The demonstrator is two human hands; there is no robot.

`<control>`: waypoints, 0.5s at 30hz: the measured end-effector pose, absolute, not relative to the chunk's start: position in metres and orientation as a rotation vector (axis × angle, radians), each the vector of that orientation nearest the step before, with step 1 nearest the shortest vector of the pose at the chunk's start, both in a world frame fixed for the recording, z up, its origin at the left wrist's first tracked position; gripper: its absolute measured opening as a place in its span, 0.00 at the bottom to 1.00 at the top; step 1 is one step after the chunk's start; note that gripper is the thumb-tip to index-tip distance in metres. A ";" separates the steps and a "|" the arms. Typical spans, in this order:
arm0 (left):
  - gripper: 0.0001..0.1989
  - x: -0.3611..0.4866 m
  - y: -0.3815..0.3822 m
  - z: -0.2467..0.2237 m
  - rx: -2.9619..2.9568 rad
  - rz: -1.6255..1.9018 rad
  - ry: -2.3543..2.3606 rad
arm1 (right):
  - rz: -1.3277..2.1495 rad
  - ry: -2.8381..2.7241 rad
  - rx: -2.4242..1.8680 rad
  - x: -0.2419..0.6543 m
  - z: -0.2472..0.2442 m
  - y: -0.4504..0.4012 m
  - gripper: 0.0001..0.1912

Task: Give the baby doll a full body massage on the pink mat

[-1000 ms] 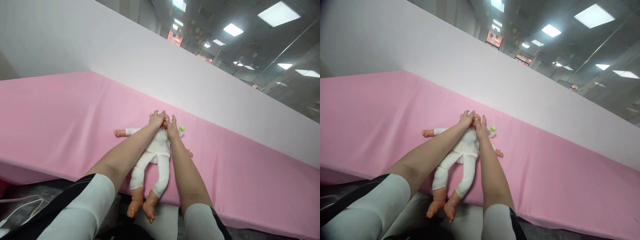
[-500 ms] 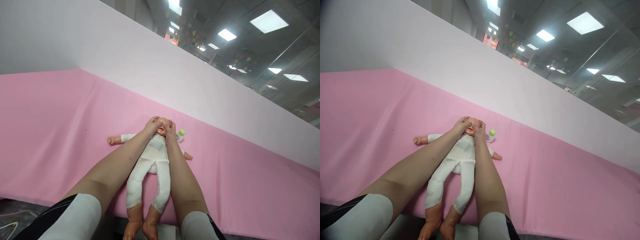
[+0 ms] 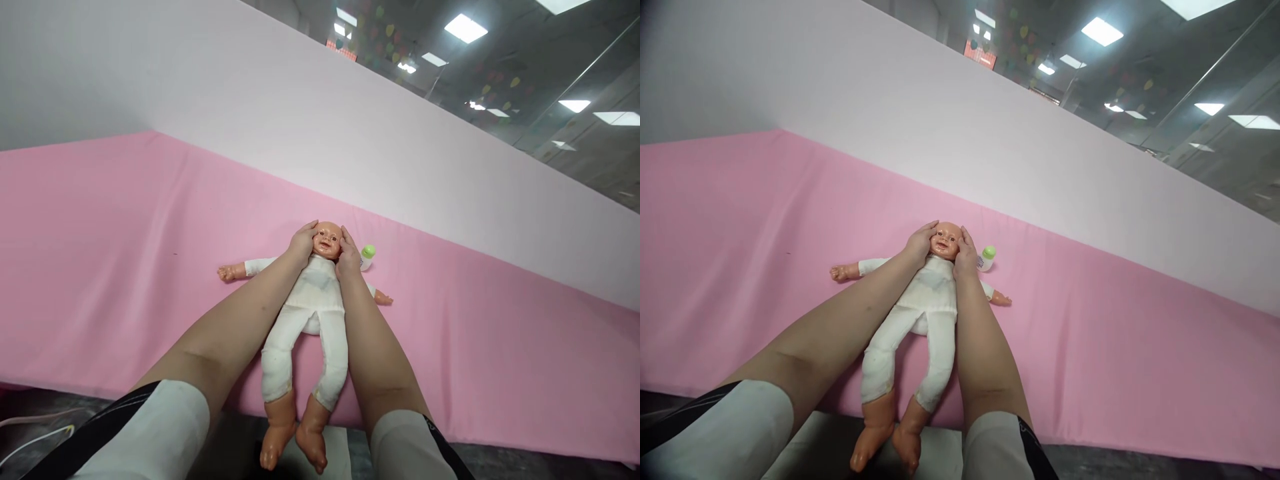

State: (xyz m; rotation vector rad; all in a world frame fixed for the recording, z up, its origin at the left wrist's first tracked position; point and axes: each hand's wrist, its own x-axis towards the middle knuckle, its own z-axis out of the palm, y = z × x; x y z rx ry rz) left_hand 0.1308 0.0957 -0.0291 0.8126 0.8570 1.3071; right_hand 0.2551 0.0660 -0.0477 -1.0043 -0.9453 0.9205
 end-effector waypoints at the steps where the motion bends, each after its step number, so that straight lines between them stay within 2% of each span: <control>1: 0.33 0.129 0.094 -0.027 0.782 1.300 0.837 | 0.945 -0.929 -0.983 0.256 -0.048 0.064 0.36; 10: 0.36 0.128 0.086 -0.028 0.913 1.365 0.803 | 0.848 -1.002 -1.040 0.250 -0.040 0.058 0.45; 15: 0.33 0.131 0.090 -0.034 1.020 1.399 0.881 | 0.689 -1.022 -1.137 0.248 -0.040 0.055 0.39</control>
